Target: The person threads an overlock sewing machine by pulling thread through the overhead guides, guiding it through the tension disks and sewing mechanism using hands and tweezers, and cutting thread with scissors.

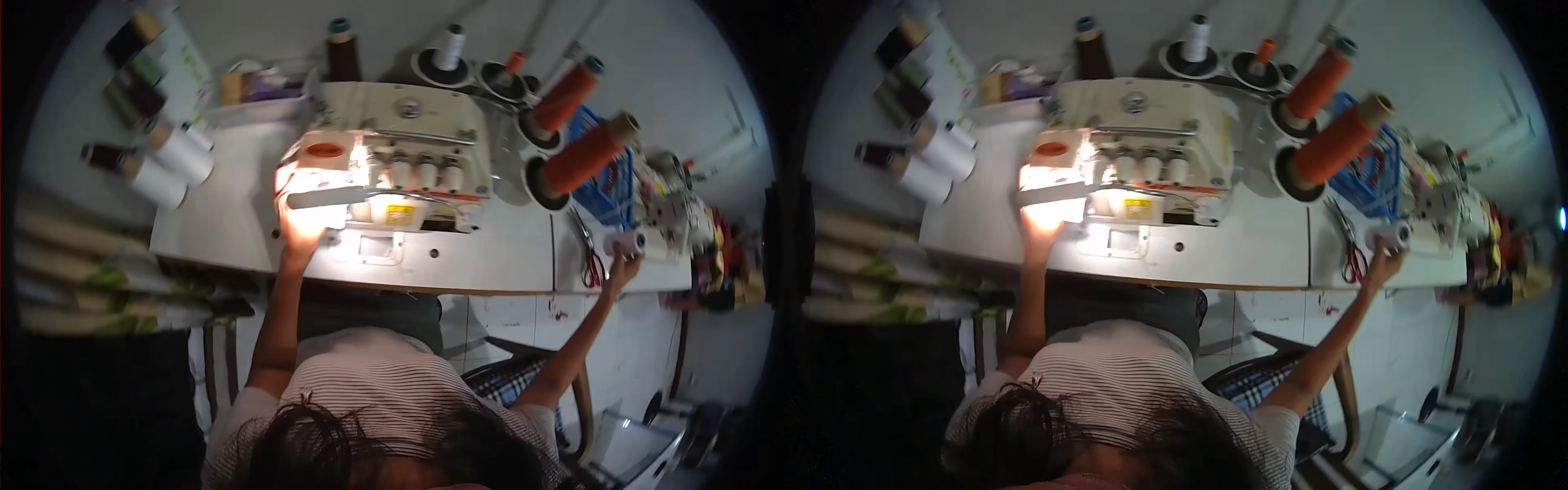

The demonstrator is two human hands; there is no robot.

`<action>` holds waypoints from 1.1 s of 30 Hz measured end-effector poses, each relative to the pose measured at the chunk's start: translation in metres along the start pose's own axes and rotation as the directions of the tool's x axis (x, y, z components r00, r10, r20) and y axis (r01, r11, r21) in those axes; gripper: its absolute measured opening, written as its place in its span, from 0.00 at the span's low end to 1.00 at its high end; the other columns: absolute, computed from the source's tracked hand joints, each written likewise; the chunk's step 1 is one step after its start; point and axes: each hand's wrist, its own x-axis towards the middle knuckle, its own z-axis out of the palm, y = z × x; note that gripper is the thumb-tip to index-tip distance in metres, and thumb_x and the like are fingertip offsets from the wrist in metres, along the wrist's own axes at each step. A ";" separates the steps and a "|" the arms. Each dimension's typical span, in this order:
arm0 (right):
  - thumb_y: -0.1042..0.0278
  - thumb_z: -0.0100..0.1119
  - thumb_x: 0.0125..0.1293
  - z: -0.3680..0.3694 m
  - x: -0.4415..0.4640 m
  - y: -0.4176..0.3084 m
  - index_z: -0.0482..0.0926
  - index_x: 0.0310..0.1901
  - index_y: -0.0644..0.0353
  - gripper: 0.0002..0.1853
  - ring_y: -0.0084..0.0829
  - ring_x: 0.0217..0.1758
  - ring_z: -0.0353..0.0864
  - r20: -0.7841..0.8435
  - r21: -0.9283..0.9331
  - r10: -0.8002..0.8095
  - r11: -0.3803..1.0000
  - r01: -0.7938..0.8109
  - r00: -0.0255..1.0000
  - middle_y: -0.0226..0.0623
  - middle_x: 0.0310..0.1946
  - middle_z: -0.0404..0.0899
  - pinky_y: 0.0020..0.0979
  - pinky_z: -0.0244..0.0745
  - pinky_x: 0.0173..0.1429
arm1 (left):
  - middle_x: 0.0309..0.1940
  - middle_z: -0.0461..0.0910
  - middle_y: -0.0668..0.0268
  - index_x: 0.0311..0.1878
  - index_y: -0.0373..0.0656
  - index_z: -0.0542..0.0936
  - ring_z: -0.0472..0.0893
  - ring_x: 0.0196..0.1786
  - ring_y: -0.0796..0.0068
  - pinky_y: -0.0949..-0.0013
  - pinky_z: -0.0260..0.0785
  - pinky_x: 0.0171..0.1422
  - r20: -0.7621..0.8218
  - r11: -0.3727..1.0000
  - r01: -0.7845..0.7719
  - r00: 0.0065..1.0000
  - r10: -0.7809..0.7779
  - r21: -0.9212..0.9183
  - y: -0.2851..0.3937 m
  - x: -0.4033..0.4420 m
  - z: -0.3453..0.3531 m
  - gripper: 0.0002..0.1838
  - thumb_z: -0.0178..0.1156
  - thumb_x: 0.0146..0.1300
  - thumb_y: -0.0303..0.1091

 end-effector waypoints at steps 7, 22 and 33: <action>0.64 0.70 0.46 0.013 0.032 0.044 0.71 0.44 0.69 0.27 0.34 0.40 0.75 0.038 -0.090 0.057 0.995 -0.053 0.998 0.44 0.41 0.75 0.34 0.74 0.42 | 0.32 0.79 0.62 0.32 0.41 0.80 0.75 0.40 0.60 0.61 0.64 0.51 0.028 0.979 -0.106 0.994 0.103 0.174 -0.006 0.004 0.000 0.09 0.58 0.46 0.32; 0.62 0.54 0.64 0.050 -0.089 -0.107 0.70 0.53 0.67 0.20 0.39 0.42 0.74 0.086 -0.316 -0.323 0.889 0.333 0.943 0.47 0.44 0.70 0.37 0.74 0.39 | 0.31 0.75 0.62 0.32 0.42 0.79 0.73 0.42 0.62 0.61 0.63 0.49 -0.076 0.979 0.028 0.997 -0.013 0.203 0.001 0.004 0.003 0.13 0.59 0.40 0.35; 0.74 0.51 0.62 0.159 -0.130 -0.195 0.74 0.46 0.72 0.13 0.28 0.41 0.76 0.476 0.288 -0.284 0.945 0.157 0.832 0.40 0.41 0.78 0.26 0.70 0.48 | 0.35 0.73 0.59 0.33 0.41 0.77 0.71 0.42 0.59 0.58 0.64 0.45 -0.235 0.990 -0.038 0.969 0.070 0.138 -0.024 -0.012 0.022 0.14 0.62 0.42 0.36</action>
